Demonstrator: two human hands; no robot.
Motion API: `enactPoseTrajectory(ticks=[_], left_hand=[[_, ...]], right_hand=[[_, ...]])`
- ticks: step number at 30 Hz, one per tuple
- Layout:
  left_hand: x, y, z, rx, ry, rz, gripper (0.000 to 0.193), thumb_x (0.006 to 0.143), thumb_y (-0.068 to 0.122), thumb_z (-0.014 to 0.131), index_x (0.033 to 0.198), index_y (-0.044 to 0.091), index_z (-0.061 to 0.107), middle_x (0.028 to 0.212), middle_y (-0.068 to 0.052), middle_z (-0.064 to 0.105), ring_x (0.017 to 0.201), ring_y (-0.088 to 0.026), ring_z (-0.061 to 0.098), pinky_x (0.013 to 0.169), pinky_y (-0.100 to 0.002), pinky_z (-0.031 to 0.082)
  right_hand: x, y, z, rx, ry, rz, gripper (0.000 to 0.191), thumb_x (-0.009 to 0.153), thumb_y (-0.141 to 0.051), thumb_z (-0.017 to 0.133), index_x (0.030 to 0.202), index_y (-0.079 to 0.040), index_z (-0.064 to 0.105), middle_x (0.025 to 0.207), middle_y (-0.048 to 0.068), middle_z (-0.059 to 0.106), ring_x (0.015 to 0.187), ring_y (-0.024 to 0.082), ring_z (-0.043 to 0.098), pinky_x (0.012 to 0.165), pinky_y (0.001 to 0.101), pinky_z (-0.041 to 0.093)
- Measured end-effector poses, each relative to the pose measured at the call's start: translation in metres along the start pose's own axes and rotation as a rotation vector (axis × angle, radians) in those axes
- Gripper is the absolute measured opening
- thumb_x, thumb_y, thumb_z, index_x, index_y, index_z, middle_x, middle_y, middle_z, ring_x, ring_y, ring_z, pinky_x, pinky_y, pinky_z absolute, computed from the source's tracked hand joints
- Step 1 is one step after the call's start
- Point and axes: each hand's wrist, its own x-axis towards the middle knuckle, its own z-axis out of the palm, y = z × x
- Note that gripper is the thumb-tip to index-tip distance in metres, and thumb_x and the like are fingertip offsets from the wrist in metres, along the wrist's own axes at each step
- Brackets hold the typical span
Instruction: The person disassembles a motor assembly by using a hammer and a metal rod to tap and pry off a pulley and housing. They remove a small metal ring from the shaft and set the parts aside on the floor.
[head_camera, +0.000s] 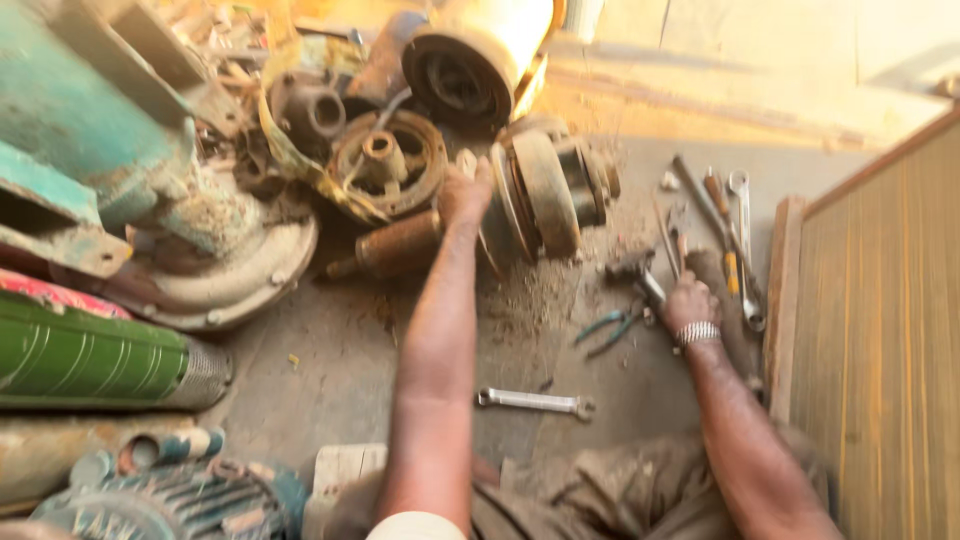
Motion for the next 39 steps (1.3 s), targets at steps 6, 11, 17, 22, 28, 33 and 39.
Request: enactPoseTrajectory(ticks=[6, 11, 17, 22, 28, 33, 39], left_hand=[[-0.009, -0.003, 0.014, -0.119, 0.108, -0.075, 0.034, 0.098, 0.033, 0.060, 0.105, 0.001, 0.067, 0.074, -0.012, 0.070, 0.059, -0.020, 0.070, 0.043, -0.036, 0.057], [-0.054, -0.015, 0.004, -0.185, 0.146, -0.002, 0.031, 0.102, 0.030, 0.056, 0.107, 0.000, 0.064, 0.072, -0.012, 0.070, 0.055, -0.022, 0.069, 0.043, -0.040, 0.059], [-0.128, -0.047, 0.001, -0.338, 0.392, 0.279, 0.043, 0.107, 0.037, 0.051, 0.125, -0.001, 0.062, 0.090, -0.021, 0.075, 0.078, -0.031, 0.077, 0.064, -0.042, 0.065], [-0.170, -0.071, -0.004, -0.403, 0.479, 0.328, 0.046, 0.109, 0.040, 0.051, 0.126, -0.002, 0.062, 0.092, -0.025, 0.074, 0.086, -0.038, 0.076, 0.070, -0.046, 0.063], [-0.183, -0.080, -0.004, -0.483, 0.453, 0.239, 0.039, 0.104, 0.040, 0.059, 0.109, 0.003, 0.068, 0.081, -0.022, 0.072, 0.078, -0.037, 0.077, 0.064, -0.045, 0.059], [-0.180, -0.097, -0.013, -0.414, 0.458, 0.265, 0.034, 0.101, 0.038, 0.062, 0.100, 0.005, 0.070, 0.075, -0.019, 0.070, 0.073, -0.038, 0.075, 0.062, -0.046, 0.057], [-0.184, -0.114, -0.025, -0.437, 0.480, 0.435, 0.035, 0.104, 0.040, 0.062, 0.096, 0.006, 0.065, 0.076, -0.019, 0.065, 0.073, -0.042, 0.068, 0.063, -0.047, 0.054]], right_hand=[[0.011, -0.023, -0.010, 0.106, 0.359, -0.272, 0.056, 0.089, -0.037, 0.068, 0.133, -0.004, 0.059, 0.136, 0.024, 0.053, 0.130, 0.036, 0.047, 0.109, 0.0573, 0.040], [0.030, -0.088, -0.043, 0.665, 0.398, -0.443, 0.043, 0.101, -0.031, 0.059, 0.133, -0.004, 0.051, 0.127, 0.020, 0.050, 0.121, 0.033, 0.050, 0.101, 0.0510, 0.047], [0.081, -0.168, -0.091, 0.600, 0.497, -0.666, 0.054, 0.104, -0.045, 0.062, 0.141, -0.006, 0.053, 0.133, 0.019, 0.053, 0.129, 0.034, 0.048, 0.113, 0.0552, 0.037], [0.135, -0.227, -0.111, 0.364, 0.135, -0.764, 0.060, 0.101, -0.058, 0.057, 0.134, -0.008, 0.062, 0.125, 0.016, 0.057, 0.119, 0.034, 0.051, 0.101, 0.0535, 0.044], [0.127, -0.268, -0.105, -0.134, -0.026, -0.733, 0.069, 0.090, -0.077, 0.062, 0.107, -0.011, 0.074, 0.087, 0.007, 0.066, 0.098, 0.029, 0.053, 0.077, 0.0395, 0.051], [0.095, -0.234, -0.101, 0.036, 0.198, -0.677, 0.043, 0.096, -0.055, 0.064, 0.092, -0.013, 0.072, 0.079, 0.004, 0.060, 0.083, 0.025, 0.047, 0.063, 0.0371, 0.046], [0.074, -0.169, -0.082, 0.203, 0.369, -0.733, 0.028, 0.105, -0.031, 0.064, 0.082, -0.014, 0.065, 0.071, 0.003, 0.062, 0.065, 0.018, 0.045, 0.070, 0.0350, 0.042]])
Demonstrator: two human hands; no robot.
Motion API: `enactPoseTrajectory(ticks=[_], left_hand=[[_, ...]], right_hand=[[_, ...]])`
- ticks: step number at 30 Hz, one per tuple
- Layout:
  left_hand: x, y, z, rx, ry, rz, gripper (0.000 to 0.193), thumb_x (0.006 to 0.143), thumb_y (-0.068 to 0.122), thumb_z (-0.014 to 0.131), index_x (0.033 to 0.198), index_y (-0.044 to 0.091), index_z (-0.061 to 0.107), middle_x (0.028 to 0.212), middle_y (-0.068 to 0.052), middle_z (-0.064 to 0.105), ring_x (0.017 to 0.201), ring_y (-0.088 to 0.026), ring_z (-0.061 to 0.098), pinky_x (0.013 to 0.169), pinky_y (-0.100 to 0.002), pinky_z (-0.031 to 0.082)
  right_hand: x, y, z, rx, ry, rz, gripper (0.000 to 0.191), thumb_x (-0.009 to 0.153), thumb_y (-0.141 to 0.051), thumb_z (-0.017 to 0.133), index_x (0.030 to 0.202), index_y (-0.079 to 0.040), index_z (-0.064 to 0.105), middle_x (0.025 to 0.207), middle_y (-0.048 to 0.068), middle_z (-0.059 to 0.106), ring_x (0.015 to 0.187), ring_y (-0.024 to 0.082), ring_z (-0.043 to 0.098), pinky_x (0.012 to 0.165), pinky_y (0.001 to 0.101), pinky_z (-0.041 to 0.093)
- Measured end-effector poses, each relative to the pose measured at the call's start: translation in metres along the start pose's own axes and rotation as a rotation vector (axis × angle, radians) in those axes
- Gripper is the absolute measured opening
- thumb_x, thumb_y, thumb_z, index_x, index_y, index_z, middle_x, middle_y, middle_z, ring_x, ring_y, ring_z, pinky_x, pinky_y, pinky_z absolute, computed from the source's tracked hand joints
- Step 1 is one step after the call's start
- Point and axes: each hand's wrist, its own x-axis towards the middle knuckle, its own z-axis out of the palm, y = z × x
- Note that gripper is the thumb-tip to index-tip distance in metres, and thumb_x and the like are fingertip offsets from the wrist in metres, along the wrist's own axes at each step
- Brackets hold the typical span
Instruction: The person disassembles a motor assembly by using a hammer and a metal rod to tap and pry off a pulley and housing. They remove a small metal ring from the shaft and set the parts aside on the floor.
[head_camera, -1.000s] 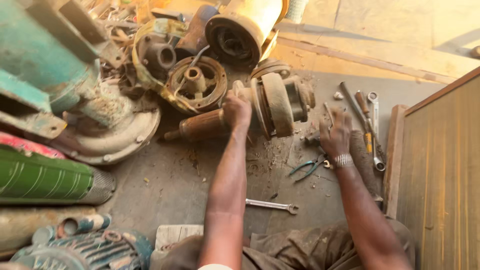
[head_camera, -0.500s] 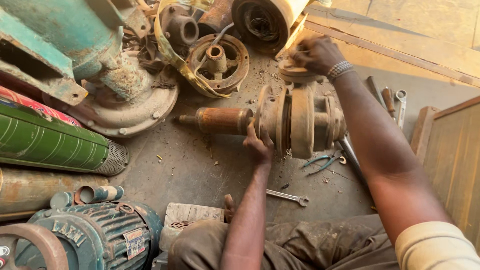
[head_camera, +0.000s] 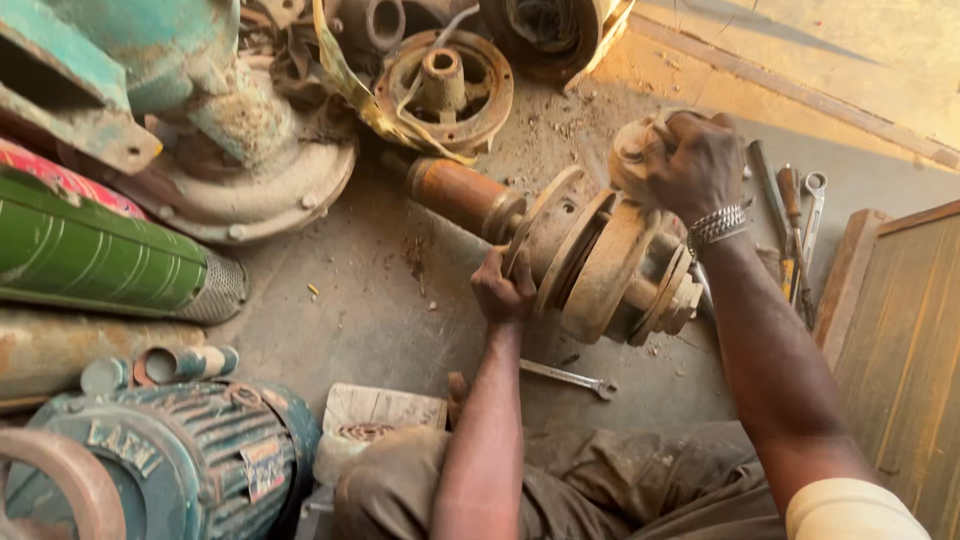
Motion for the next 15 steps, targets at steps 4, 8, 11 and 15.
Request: enactPoseTrajectory(ticks=[4, 8, 11, 15], left_hand=[[-0.006, 0.005, 0.006, -0.009, 0.016, -0.159, 0.038, 0.099, 0.041, 0.065, 0.087, 0.005, 0.065, 0.067, -0.018, 0.063, 0.063, -0.038, 0.068, 0.058, -0.045, 0.052], [-0.020, 0.015, 0.011, -0.020, 0.118, -0.204, 0.039, 0.101, 0.041, 0.061, 0.085, 0.005, 0.065, 0.065, -0.015, 0.064, 0.060, -0.034, 0.069, 0.057, -0.044, 0.053], [-0.036, 0.020, 0.016, 0.018, 0.193, -0.178, 0.040, 0.103, 0.039, 0.060, 0.084, 0.005, 0.064, 0.068, -0.015, 0.064, 0.061, -0.034, 0.068, 0.058, -0.044, 0.053], [-0.055, 0.011, 0.018, 0.067, 0.221, -0.156, 0.041, 0.106, 0.039, 0.059, 0.085, 0.004, 0.062, 0.071, -0.017, 0.064, 0.065, -0.037, 0.068, 0.058, -0.045, 0.052]], right_hand=[[0.019, -0.005, 0.005, -0.045, 0.003, -0.091, 0.023, 0.097, -0.030, 0.069, 0.083, -0.013, 0.068, 0.070, 0.004, 0.065, 0.068, 0.020, 0.048, 0.068, 0.0364, 0.044], [0.049, -0.034, 0.013, -0.010, -0.067, -0.163, 0.027, 0.099, -0.034, 0.070, 0.084, -0.012, 0.070, 0.076, 0.008, 0.068, 0.075, 0.022, 0.055, 0.066, 0.0381, 0.048], [0.059, -0.052, 0.016, 0.044, -0.028, -0.289, 0.025, 0.099, -0.034, 0.071, 0.088, -0.012, 0.072, 0.089, 0.010, 0.073, 0.082, 0.023, 0.061, 0.070, 0.0392, 0.051], [0.052, -0.065, 0.007, 0.068, 0.016, -0.358, 0.024, 0.102, -0.034, 0.072, 0.091, -0.012, 0.072, 0.095, 0.010, 0.077, 0.089, 0.024, 0.065, 0.072, 0.0408, 0.052]])
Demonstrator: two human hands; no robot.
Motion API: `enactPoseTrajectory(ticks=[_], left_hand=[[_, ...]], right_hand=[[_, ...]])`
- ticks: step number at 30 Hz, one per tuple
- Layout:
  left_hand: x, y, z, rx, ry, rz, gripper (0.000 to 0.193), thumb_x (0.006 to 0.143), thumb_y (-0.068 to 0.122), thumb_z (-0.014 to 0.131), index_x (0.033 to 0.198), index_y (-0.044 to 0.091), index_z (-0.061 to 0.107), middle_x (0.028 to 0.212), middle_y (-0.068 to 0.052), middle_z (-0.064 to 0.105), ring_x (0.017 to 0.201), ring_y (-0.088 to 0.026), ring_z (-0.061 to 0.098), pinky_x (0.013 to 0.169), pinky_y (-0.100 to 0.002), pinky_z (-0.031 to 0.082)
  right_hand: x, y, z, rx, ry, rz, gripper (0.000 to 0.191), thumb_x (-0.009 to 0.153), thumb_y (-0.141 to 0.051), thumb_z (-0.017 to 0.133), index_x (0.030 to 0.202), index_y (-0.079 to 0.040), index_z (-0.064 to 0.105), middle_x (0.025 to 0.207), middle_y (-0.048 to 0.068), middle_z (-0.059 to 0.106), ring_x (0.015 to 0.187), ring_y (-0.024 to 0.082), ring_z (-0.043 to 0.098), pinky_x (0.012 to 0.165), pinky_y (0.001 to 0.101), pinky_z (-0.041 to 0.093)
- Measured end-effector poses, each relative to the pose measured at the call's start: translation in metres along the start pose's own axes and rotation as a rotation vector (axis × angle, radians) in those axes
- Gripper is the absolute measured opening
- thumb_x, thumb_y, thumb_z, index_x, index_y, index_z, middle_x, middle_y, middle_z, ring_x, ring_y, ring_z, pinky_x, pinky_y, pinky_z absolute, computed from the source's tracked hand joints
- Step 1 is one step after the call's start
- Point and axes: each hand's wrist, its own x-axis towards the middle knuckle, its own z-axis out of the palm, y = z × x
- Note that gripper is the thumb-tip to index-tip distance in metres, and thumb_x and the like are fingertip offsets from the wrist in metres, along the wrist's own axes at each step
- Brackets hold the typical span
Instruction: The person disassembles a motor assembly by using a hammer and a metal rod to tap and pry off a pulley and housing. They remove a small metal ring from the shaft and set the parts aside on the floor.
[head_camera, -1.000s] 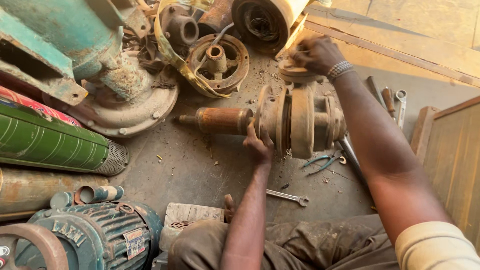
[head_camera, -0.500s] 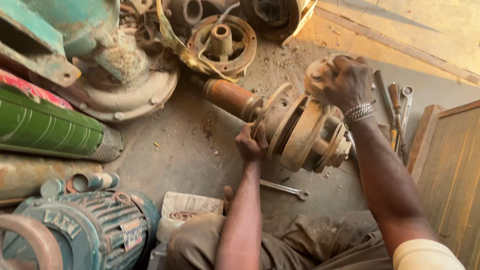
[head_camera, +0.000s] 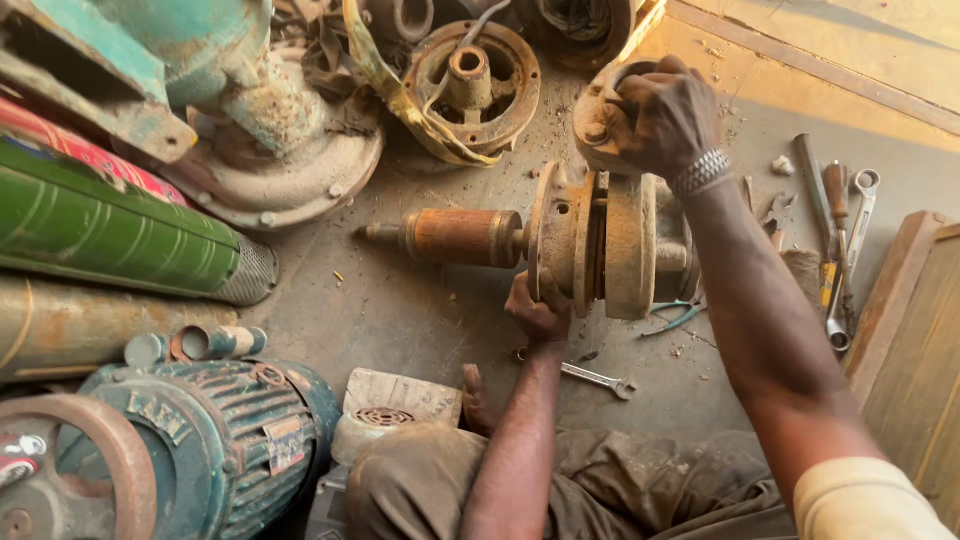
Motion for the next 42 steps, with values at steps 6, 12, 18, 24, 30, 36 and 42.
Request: enactPoseTrajectory(ticks=[6, 12, 18, 24, 30, 36, 42], left_hand=[[-0.011, -0.027, -0.019, -0.013, 0.063, 0.080, 0.043, 0.107, 0.044, 0.056, 0.091, 0.005, 0.061, 0.075, -0.018, 0.065, 0.068, -0.038, 0.069, 0.061, -0.048, 0.055], [-0.032, -0.035, -0.036, 0.033, 0.014, -0.326, 0.056, 0.102, 0.059, 0.051, 0.096, 0.004, 0.060, 0.068, -0.014, 0.064, 0.063, -0.030, 0.069, 0.059, -0.044, 0.052], [-0.055, -0.028, -0.046, -0.319, 0.030, -0.567, 0.057, 0.099, 0.055, 0.065, 0.108, -0.001, 0.063, 0.093, -0.010, 0.067, 0.084, -0.020, 0.060, 0.077, -0.036, 0.051], [0.002, -0.009, -0.040, -0.416, 0.142, -0.316, 0.056, 0.102, 0.050, 0.066, 0.123, -0.001, 0.059, 0.114, -0.007, 0.067, 0.103, -0.018, 0.063, 0.091, -0.033, 0.051], [0.009, -0.031, -0.022, -0.093, -0.146, -0.297, 0.071, 0.084, 0.070, 0.070, 0.084, -0.001, 0.075, 0.066, -0.011, 0.071, 0.061, -0.023, 0.064, 0.059, -0.043, 0.052], [0.007, -0.056, -0.007, 0.012, -0.005, -0.154, 0.054, 0.092, 0.056, 0.071, 0.089, 0.001, 0.075, 0.071, -0.007, 0.068, 0.065, -0.014, 0.061, 0.061, -0.034, 0.048], [0.009, -0.057, -0.008, -0.028, -0.040, -0.228, 0.052, 0.100, 0.046, 0.071, 0.085, -0.004, 0.068, 0.069, -0.007, 0.063, 0.065, -0.016, 0.054, 0.061, -0.034, 0.045]], right_hand=[[-0.037, -0.051, -0.040, -0.064, 0.026, 0.017, 0.033, 0.103, -0.035, 0.072, 0.078, -0.014, 0.068, 0.079, 0.007, 0.072, 0.078, 0.020, 0.058, 0.098, 0.0468, 0.047], [-0.081, -0.111, -0.066, -0.137, 0.247, 0.006, 0.031, 0.109, -0.032, 0.069, 0.084, -0.014, 0.067, 0.084, 0.004, 0.072, 0.091, 0.021, 0.058, 0.105, 0.0455, 0.043], [-0.080, -0.126, -0.072, -0.120, 0.146, 0.052, 0.020, 0.100, -0.032, 0.070, 0.095, -0.013, 0.068, 0.089, 0.008, 0.071, 0.093, 0.027, 0.061, 0.107, 0.0512, 0.042], [-0.149, -0.105, -0.077, 0.144, 0.431, 0.338, 0.044, 0.102, -0.031, 0.072, 0.134, -0.003, 0.060, 0.135, 0.019, 0.060, 0.129, 0.037, 0.055, 0.114, 0.0588, 0.029], [-0.240, -0.077, -0.001, 0.778, 0.568, 0.769, 0.034, 0.100, -0.030, 0.070, 0.120, -0.003, 0.065, 0.123, 0.013, 0.063, 0.120, 0.030, 0.059, 0.110, 0.0411, 0.046], [-0.228, -0.083, 0.008, 0.738, 0.736, 0.729, 0.032, 0.095, -0.031, 0.066, 0.105, -0.002, 0.069, 0.116, 0.012, 0.065, 0.113, 0.024, 0.060, 0.105, 0.0396, 0.050], [-0.207, -0.082, -0.006, 0.931, 0.791, 0.614, 0.038, 0.093, -0.035, 0.062, 0.096, 0.002, 0.070, 0.124, 0.013, 0.060, 0.120, 0.024, 0.057, 0.109, 0.0389, 0.046]])
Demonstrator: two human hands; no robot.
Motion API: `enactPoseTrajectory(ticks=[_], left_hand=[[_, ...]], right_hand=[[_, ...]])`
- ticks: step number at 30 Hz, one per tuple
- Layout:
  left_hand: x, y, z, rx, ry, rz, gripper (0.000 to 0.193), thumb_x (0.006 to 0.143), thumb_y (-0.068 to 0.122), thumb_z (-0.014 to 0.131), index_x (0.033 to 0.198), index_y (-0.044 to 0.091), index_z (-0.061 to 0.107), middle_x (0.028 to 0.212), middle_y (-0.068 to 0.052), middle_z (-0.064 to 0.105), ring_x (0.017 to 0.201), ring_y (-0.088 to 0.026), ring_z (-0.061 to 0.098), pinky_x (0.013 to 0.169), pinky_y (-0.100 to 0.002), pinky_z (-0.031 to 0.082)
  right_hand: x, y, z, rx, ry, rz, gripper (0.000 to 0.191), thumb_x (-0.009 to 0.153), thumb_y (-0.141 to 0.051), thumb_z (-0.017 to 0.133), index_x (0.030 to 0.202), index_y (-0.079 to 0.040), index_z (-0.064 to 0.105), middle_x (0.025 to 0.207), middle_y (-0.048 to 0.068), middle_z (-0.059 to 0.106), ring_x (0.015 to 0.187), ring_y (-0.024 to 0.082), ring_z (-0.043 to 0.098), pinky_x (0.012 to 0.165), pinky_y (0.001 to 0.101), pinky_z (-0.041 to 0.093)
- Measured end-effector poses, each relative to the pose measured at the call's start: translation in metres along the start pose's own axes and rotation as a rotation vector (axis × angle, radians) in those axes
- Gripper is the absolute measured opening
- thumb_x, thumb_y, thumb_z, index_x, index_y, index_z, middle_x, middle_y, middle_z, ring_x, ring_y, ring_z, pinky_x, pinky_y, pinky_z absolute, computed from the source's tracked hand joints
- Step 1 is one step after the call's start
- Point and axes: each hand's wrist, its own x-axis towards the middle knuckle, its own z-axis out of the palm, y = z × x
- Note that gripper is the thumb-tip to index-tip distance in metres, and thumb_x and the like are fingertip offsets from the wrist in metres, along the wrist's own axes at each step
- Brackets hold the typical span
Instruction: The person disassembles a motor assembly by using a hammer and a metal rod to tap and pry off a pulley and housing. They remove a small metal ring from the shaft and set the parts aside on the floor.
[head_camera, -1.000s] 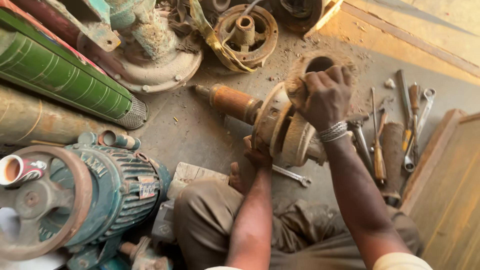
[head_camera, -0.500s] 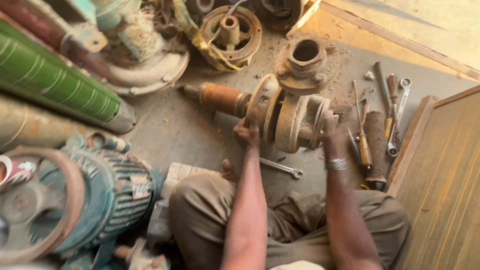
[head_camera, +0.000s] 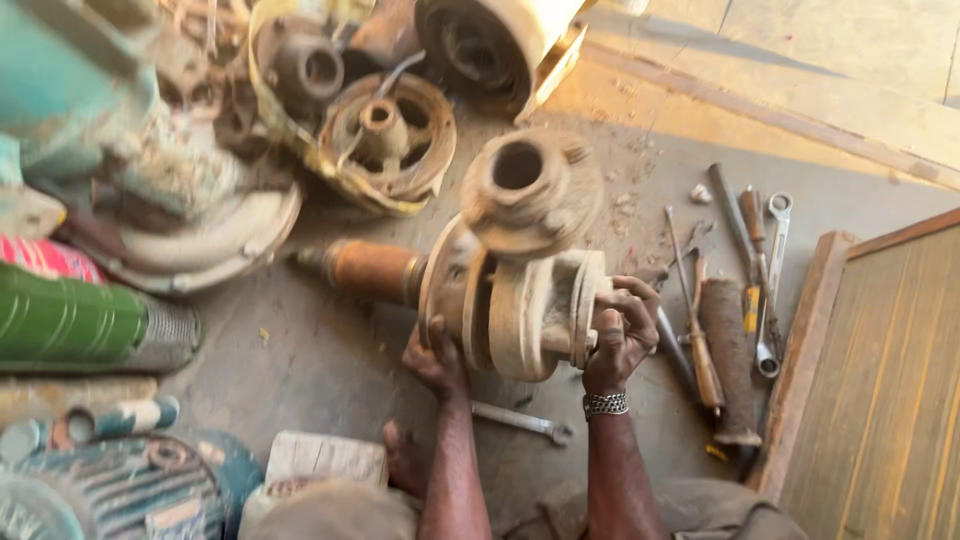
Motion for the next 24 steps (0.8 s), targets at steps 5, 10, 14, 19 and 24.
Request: enactPoseTrajectory(ticks=[5, 10, 14, 19, 24], left_hand=[[0.016, 0.013, 0.025, 0.068, 0.015, 0.020, 0.061, 0.104, 0.056, 0.058, 0.094, -0.003, 0.072, 0.079, -0.013, 0.073, 0.069, -0.020, 0.066, 0.064, -0.036, 0.051], [0.037, 0.051, 0.046, 0.379, 0.020, 0.075, 0.070, 0.094, 0.061, 0.065, 0.091, -0.008, 0.075, 0.072, -0.022, 0.072, 0.066, -0.032, 0.072, 0.059, -0.043, 0.054], [0.059, 0.069, 0.069, 0.334, -0.036, 0.080, 0.071, 0.093, 0.065, 0.061, 0.085, -0.004, 0.075, 0.063, -0.019, 0.069, 0.057, -0.031, 0.072, 0.053, -0.044, 0.054], [0.065, 0.070, 0.068, 0.413, -0.081, 0.040, 0.067, 0.094, 0.064, 0.064, 0.082, -0.002, 0.074, 0.062, -0.017, 0.068, 0.057, -0.031, 0.072, 0.054, -0.044, 0.054], [0.049, 0.066, 0.031, 0.210, -0.078, 0.054, 0.065, 0.094, 0.062, 0.064, 0.086, -0.002, 0.075, 0.068, -0.013, 0.071, 0.063, -0.023, 0.069, 0.057, -0.038, 0.052]], right_hand=[[0.030, 0.026, 0.003, -0.150, 0.000, 0.203, 0.035, 0.088, -0.035, 0.066, 0.089, -0.001, 0.069, 0.119, 0.012, 0.062, 0.112, 0.025, 0.060, 0.102, 0.0403, 0.047], [0.062, 0.043, 0.008, -0.241, -0.098, 0.087, 0.029, 0.088, -0.030, 0.070, 0.097, -0.002, 0.071, 0.124, 0.012, 0.061, 0.119, 0.026, 0.057, 0.103, 0.0415, 0.048], [0.078, 0.059, 0.012, -0.266, -0.128, 0.156, 0.031, 0.093, -0.034, 0.067, 0.103, -0.004, 0.069, 0.125, 0.011, 0.058, 0.120, 0.025, 0.058, 0.099, 0.0366, 0.056], [0.058, 0.064, 0.007, -0.143, -0.097, 0.152, 0.039, 0.098, -0.040, 0.068, 0.111, -0.003, 0.065, 0.130, 0.014, 0.053, 0.125, 0.027, 0.058, 0.108, 0.0398, 0.053], [0.005, 0.041, 0.003, -0.294, 0.038, -0.010, 0.062, 0.095, -0.048, 0.070, 0.135, -0.005, 0.051, 0.139, 0.013, 0.053, 0.138, 0.027, 0.052, 0.121, 0.0451, 0.042]])
